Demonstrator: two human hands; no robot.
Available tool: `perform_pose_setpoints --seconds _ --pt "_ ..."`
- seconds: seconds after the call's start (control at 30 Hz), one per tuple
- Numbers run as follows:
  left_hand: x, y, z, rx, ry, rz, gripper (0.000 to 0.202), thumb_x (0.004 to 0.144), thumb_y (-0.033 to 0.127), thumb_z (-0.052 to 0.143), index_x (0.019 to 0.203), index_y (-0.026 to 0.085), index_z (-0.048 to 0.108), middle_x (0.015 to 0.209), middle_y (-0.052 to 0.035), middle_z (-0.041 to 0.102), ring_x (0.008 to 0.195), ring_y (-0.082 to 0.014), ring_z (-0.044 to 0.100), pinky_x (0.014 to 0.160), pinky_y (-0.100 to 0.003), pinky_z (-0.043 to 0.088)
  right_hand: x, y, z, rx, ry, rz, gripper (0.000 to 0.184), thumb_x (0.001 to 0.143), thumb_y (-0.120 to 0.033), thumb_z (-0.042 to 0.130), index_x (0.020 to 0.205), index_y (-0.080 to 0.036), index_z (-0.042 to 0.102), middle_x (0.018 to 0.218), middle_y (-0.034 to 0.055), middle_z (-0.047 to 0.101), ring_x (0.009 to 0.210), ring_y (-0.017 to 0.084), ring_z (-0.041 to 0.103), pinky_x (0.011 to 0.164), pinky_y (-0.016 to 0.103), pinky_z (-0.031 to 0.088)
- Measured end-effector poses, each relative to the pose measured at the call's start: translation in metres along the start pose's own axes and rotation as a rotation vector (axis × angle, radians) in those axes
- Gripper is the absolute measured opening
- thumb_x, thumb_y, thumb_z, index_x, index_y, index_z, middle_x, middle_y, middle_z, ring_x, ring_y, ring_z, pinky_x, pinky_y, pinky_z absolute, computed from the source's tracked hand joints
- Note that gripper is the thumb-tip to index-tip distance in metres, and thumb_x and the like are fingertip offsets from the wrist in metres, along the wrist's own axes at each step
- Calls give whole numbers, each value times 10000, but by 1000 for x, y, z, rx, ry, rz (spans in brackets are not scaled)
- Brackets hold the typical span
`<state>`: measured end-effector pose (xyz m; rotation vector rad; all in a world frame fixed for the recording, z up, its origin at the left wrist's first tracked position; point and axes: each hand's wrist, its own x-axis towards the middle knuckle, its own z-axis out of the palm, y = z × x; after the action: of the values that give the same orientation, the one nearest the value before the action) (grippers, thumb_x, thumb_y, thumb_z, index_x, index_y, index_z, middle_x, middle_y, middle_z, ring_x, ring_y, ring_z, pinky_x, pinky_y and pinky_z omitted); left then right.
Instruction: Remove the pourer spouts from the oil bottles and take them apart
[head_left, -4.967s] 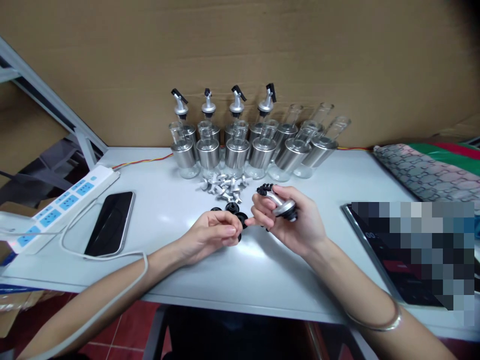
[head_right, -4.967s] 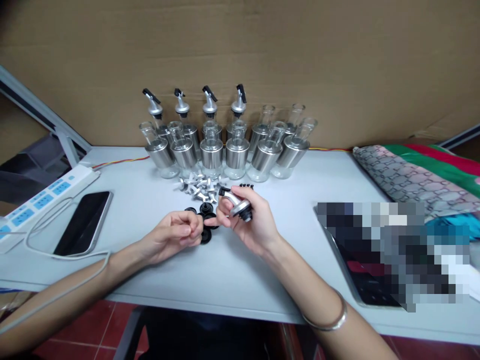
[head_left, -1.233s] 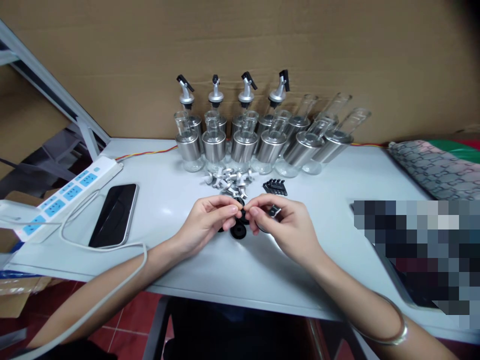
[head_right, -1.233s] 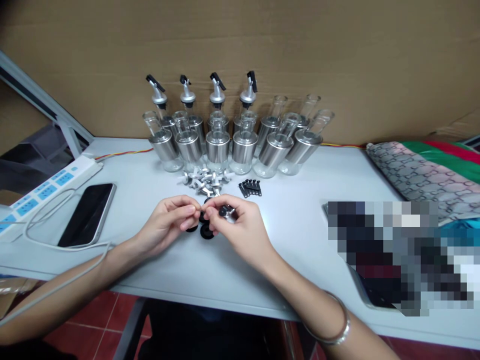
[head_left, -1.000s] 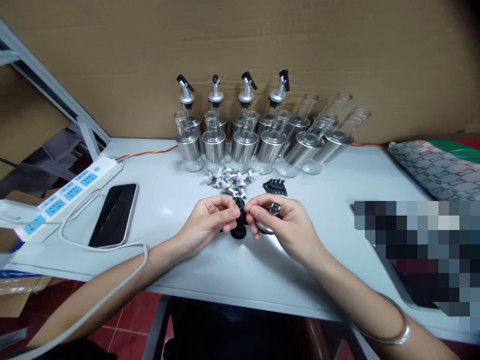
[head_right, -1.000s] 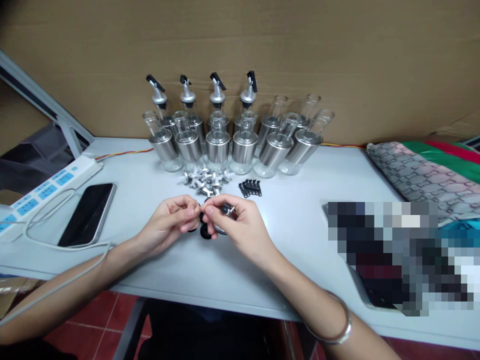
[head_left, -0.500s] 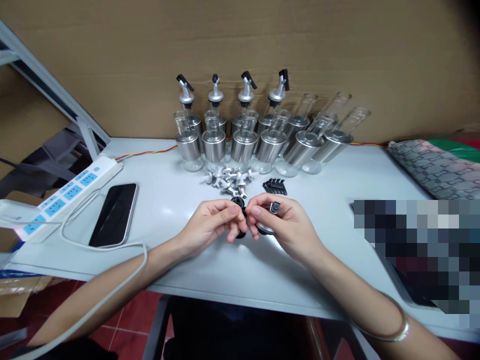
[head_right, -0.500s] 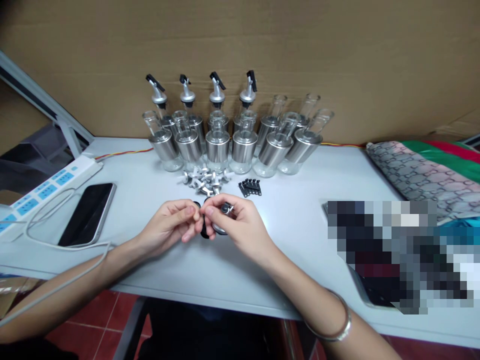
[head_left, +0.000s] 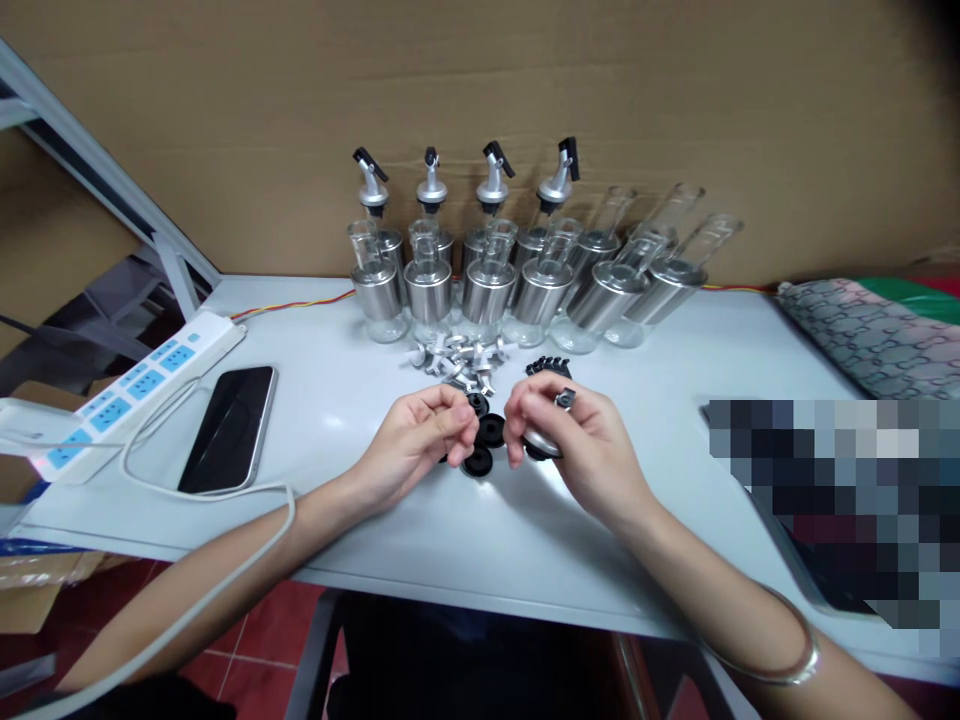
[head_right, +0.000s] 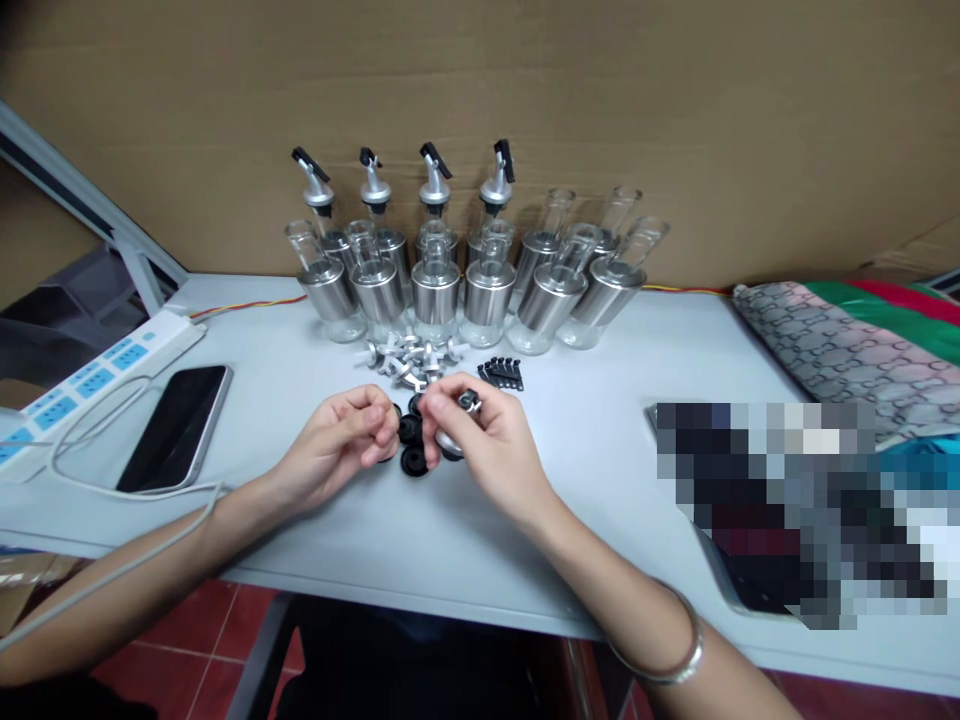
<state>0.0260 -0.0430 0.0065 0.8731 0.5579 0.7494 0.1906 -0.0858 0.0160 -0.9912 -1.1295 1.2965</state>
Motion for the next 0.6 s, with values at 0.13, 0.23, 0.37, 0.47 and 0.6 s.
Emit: perform_pose_setpoints --seconds 0.13,0.23,0.37,0.47,0.6 --pt "1 0 -3 193 125 179 340 781 445 664 699 135 550 562 19 587 408 -53 473 439 -183 359 1 3 -2 -44 95 -149 369 876 -451 540 639 -169 544 764 23 569 623 114 555 589 261 451" --pt "0 0 -4 354 194 322 336 805 457 631 711 139 577 608 8 607 435 -60 494 466 -200 398 1 3 -3 -165 200 -230 446 883 -531 485 643 -173 600 743 17 510 635 103 486 568 237 398" --pt "-2 -2 -4 552 160 486 224 764 305 708 700 163 546 675 30 593 523 -67 522 529 -209 421 0 -3 -1 -277 172 -114 381 840 -524 544 679 -181 577 572 -32 421 475 80 365 429 218 295" --pt "-3 -4 -6 870 38 654 167 858 275 611 735 164 587 643 24 609 601 -90 556 628 -247 421 -1 -6 2 -294 139 -71 231 799 -394 620 743 -195 517 539 -64 410 439 70 347 401 198 277" --pt "-4 -7 -7 1376 -94 915 421 897 531 465 919 131 595 699 -21 655 592 -121 558 654 -315 340 -2 -1 4 -462 121 -97 191 829 -327 561 719 -193 481 579 -53 454 466 69 377 428 195 295"
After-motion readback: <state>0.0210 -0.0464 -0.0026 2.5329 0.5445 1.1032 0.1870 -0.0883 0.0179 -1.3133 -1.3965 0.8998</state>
